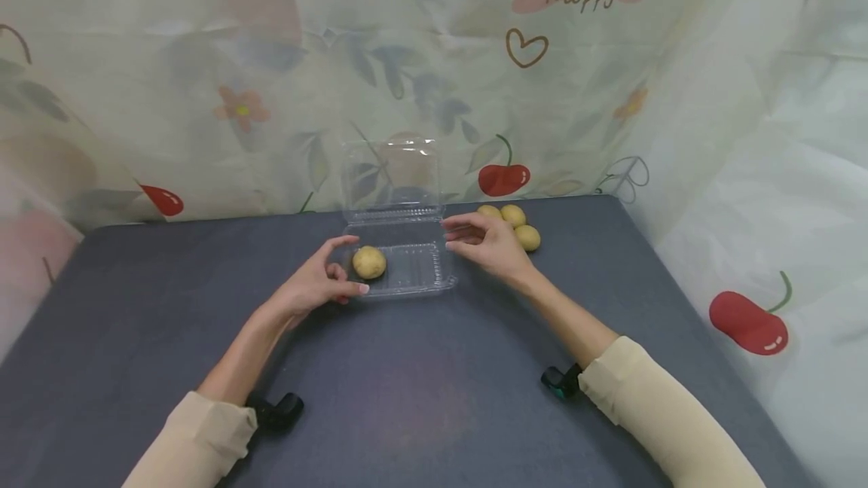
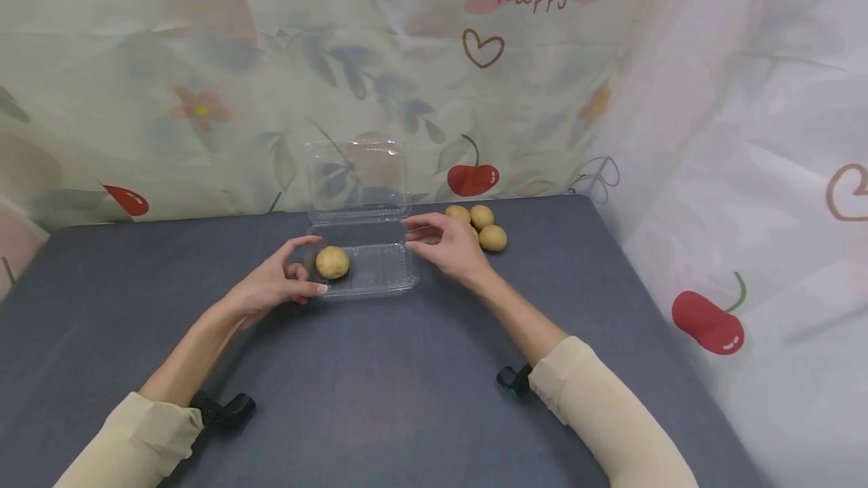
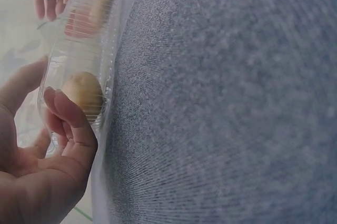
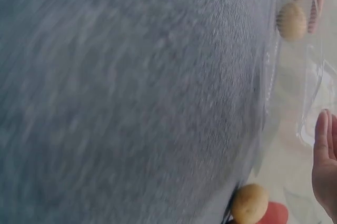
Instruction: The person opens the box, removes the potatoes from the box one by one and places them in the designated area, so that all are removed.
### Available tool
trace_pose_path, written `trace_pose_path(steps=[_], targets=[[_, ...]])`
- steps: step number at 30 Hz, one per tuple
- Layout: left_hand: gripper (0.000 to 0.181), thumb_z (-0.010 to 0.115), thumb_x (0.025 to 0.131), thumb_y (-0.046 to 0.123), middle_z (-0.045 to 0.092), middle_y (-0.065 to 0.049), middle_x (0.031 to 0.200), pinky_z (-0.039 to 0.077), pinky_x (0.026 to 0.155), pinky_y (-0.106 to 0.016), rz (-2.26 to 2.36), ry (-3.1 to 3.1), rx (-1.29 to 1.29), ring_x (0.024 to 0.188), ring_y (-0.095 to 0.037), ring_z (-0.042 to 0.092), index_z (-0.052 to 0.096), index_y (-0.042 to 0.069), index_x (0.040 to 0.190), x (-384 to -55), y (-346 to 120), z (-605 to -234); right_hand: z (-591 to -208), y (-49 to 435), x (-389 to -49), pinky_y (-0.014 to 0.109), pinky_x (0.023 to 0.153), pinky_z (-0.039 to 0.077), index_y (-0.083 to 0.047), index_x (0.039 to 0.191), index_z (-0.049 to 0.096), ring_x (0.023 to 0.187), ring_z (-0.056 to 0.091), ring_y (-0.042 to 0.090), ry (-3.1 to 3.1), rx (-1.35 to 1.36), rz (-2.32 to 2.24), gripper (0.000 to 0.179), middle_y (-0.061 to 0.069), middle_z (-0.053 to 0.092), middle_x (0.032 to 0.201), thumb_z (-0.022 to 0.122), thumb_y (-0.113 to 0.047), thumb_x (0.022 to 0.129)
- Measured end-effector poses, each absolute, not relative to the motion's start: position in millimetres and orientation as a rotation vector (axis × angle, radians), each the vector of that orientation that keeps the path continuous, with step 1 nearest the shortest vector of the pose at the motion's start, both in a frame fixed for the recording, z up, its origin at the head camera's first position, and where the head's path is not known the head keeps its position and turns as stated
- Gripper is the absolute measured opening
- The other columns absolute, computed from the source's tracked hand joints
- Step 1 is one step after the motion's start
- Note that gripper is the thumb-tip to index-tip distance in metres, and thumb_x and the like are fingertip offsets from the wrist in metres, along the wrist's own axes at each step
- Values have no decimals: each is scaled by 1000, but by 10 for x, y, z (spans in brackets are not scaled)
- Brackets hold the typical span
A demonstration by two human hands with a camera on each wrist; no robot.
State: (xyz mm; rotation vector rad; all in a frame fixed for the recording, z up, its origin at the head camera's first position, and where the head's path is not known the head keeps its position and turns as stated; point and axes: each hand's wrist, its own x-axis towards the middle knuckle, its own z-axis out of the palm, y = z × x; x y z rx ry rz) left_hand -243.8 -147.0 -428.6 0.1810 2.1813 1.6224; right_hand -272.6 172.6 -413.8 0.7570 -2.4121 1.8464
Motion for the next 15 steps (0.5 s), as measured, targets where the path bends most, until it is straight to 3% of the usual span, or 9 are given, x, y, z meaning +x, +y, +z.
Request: trace_pose_path(steps=[6,11,15], targets=[[94,81,84,12,52,-3,69,54,73,-38,1620,2185,180,68,-20,57,22,19,157,-2427,-1472,-4294,-4123,1588,-2718,33,87,55,8,121,66,105,67,39,-2427,783,1857,37,23,66,120,74,7,85],[93,81,84,12,51,-3,69,54,73,-37,1614,2186,170,68,-20,57,22,20,156,-2430,-1470,-4301,-3989,1439,-2642,33,86,56,14,122,62,107,64,46,-2435,799,1887,36,28,64,120,70,11,86],[93,81,85,12,52,-3,68,54,73,-37,1616,2184,160,67,-21,58,22,21,156,-2440,-1466,-4304,-3894,1321,-2587,32,85,56,11,122,63,107,64,42,-2494,798,1851,35,24,65,121,70,8,88]])
